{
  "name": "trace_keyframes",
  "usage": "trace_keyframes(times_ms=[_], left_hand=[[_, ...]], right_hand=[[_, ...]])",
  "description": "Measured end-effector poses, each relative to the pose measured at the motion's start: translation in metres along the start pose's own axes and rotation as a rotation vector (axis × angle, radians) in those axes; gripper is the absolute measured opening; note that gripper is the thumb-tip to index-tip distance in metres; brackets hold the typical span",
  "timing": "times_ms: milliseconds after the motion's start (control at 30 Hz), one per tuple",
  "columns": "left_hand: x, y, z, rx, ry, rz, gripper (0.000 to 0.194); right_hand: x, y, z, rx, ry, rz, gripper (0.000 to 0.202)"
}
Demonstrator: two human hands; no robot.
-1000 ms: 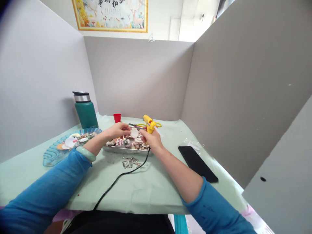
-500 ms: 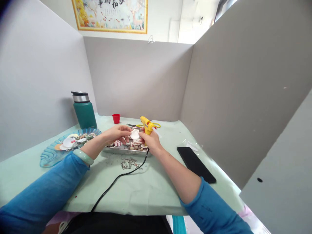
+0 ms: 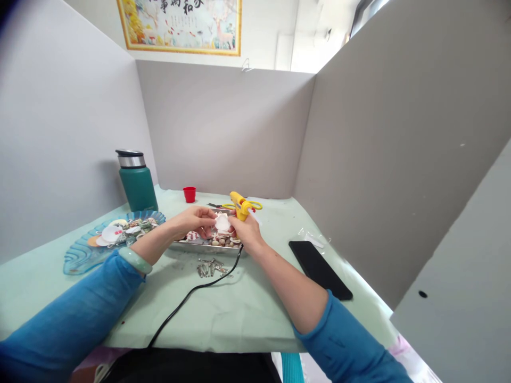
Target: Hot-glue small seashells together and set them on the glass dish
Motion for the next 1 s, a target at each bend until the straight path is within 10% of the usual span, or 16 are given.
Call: trace_keyframes(times_ms=[200, 1000], left_hand=[[0.012, -0.007, -0.001, 0.002, 0.065, 0.154, 0.021], [-0.012, 0.002, 0.002, 0.005, 0.066, 0.104, 0.016]], right_hand=[[0.0, -0.001, 0.002, 0.006, 0.034, 0.022, 0.023], [0.0, 0.002, -0.001, 0.108, 0.03, -0.045, 0.025]])
Point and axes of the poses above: each hand's wrist, its own y-axis away from the middle knuckle, its own x-axis out of the back of the hand, z = x × y, the point moved 1 cm from there along -y, towards the middle knuckle, and after that the axes turned 11 degrees about x, right-handed, at the moved point
